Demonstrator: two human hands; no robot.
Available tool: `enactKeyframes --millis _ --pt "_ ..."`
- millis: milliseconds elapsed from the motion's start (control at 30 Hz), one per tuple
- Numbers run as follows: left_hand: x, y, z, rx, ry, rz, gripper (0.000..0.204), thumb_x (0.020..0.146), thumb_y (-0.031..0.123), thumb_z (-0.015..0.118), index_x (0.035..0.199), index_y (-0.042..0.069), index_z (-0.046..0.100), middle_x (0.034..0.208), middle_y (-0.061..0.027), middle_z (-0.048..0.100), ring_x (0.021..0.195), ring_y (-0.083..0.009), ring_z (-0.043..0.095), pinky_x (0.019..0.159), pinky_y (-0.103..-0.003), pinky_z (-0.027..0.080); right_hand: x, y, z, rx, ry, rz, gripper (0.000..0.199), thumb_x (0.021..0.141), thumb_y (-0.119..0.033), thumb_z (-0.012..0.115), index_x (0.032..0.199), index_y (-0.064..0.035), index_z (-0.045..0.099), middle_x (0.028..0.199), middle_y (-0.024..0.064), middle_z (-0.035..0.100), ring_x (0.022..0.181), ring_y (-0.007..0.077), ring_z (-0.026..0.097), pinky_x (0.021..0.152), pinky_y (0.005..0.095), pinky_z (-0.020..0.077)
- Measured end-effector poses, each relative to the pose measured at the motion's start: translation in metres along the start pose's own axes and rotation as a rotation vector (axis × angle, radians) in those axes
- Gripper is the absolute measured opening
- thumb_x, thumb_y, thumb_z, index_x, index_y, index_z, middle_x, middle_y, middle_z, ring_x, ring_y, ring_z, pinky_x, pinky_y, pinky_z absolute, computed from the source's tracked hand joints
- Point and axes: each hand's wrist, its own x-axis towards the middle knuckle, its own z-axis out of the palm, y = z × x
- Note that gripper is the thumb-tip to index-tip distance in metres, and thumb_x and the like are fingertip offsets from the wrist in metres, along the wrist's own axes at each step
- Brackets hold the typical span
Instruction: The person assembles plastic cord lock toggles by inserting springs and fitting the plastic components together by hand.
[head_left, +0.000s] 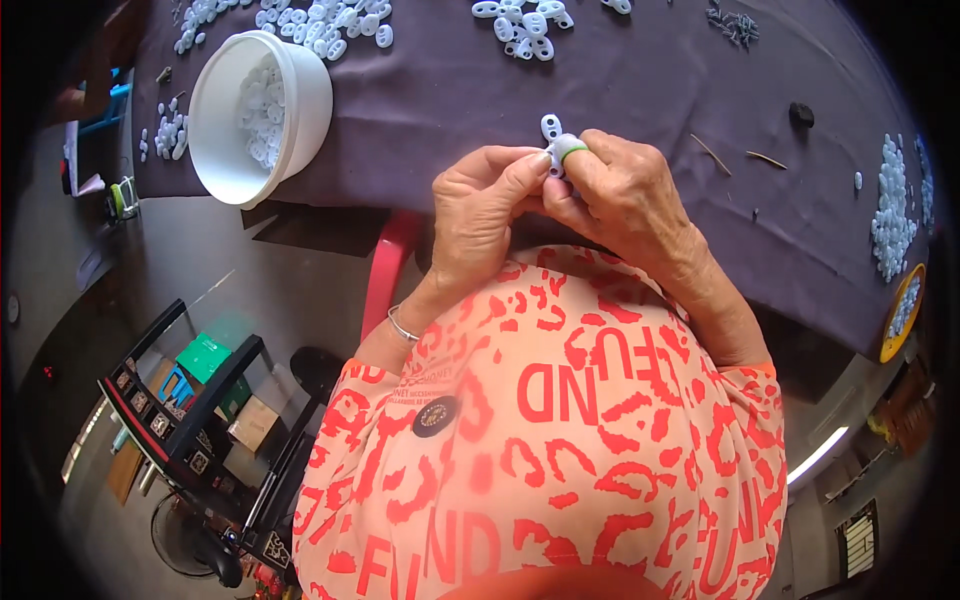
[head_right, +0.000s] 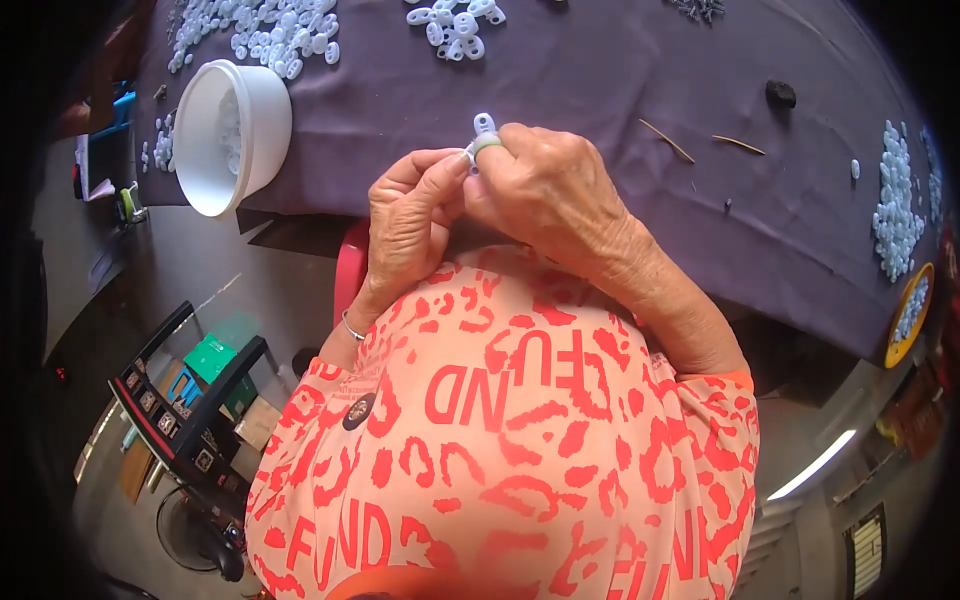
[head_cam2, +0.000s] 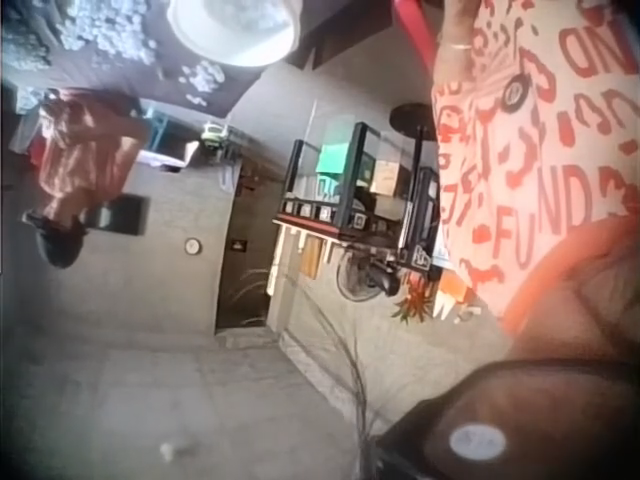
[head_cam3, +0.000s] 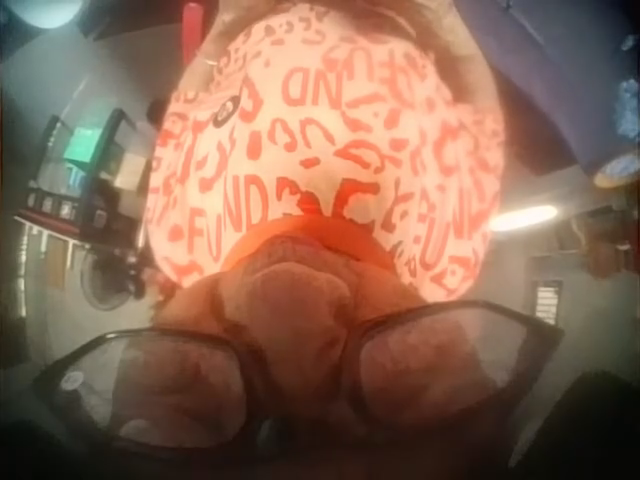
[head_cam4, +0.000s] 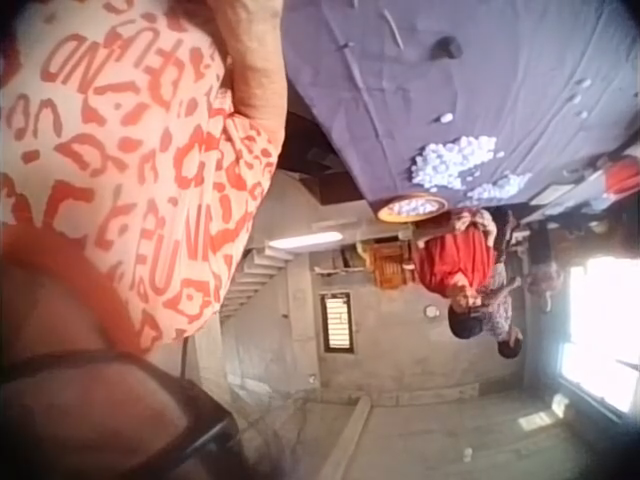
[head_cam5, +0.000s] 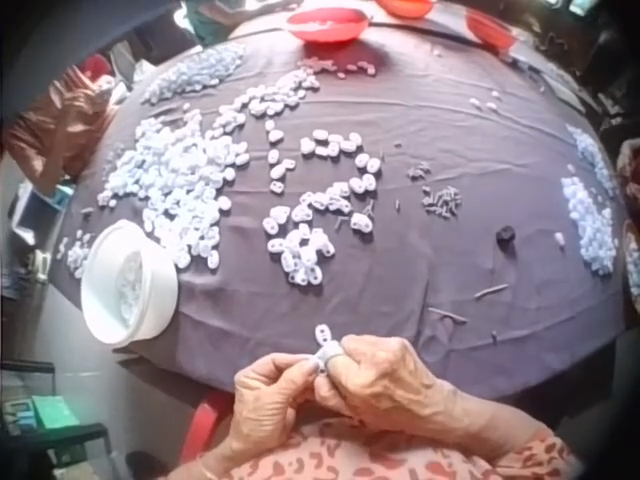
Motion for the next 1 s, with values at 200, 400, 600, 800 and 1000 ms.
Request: enactKeyframes --millis 200,400,600,800,1000 --pt "-0.001 -0.003 0.002 0.0 0.041 0.034 0.012 0.086 0.007 0.061 0.093 -0.003 0.062 0.084 -0.0107 0.065 0.071 -0.0132 0.064 0.066 -0.024 0.054 0.0 -0.001 0.003 0.007 0.027 -0.002 0.015 0.074 -0.008 0.062 0.069 -0.0007 0.05 0.06 0.0083 0.045 0.05 0.0231 0.049 0.046 0.0341 0.0414" --pt "-0.001 -0.005 0.002 0.029 0.064 0.063 0.011 0.085 0.006 0.061 0.092 -0.003 0.062 0.083 -0.0092 0.065 0.072 -0.011 0.063 0.067 -0.022 0.053 0.0 -0.002 0.005 0.014 0.04 -0.011 0.014 0.074 -0.007 0.061 0.069 -0.0006 0.05 0.061 0.0087 0.045 0.052 0.0234 0.05 0.046 0.0346 0.0421" --pt "-0.004 -0.003 0.005 -0.015 0.093 0.044 0.01 0.085 0.006 0.061 0.091 -0.003 0.062 0.085 -0.0095 0.065 0.074 -0.0107 0.062 0.068 -0.022 0.053 -0.004 -0.007 0.013 0.003 0.061 0.008 0.015 0.075 -0.008 0.061 0.069 -0.0006 0.049 0.062 0.0093 0.046 0.053 0.0249 0.05 0.047 0.0357 0.0427" --pt "-0.003 -0.002 0.004 -0.024 0.077 0.012 0.01 0.086 0.006 0.06 0.091 -0.003 0.061 0.085 -0.0095 0.065 0.074 -0.011 0.062 0.068 -0.023 0.053 -0.004 -0.004 0.014 -0.022 0.09 -0.024 0.012 0.069 -0.008 0.058 0.062 -0.0036 0.049 0.059 0.0079 0.047 0.051 0.0223 0.053 0.044 0.0329 0.0458" --pt "-0.002 -0.004 0.003 0.003 0.052 0.075 0.01 0.086 0.007 0.06 0.09 -0.002 0.061 0.084 -0.0089 0.065 0.073 -0.0109 0.062 0.067 -0.023 0.053 -0.003 -0.007 0.014 -0.077 0.098 -0.016 0.012 0.069 -0.008 0.059 0.063 -0.0032 0.049 0.06 0.0086 0.048 0.052 0.0227 0.054 0.045 0.033 0.0465"
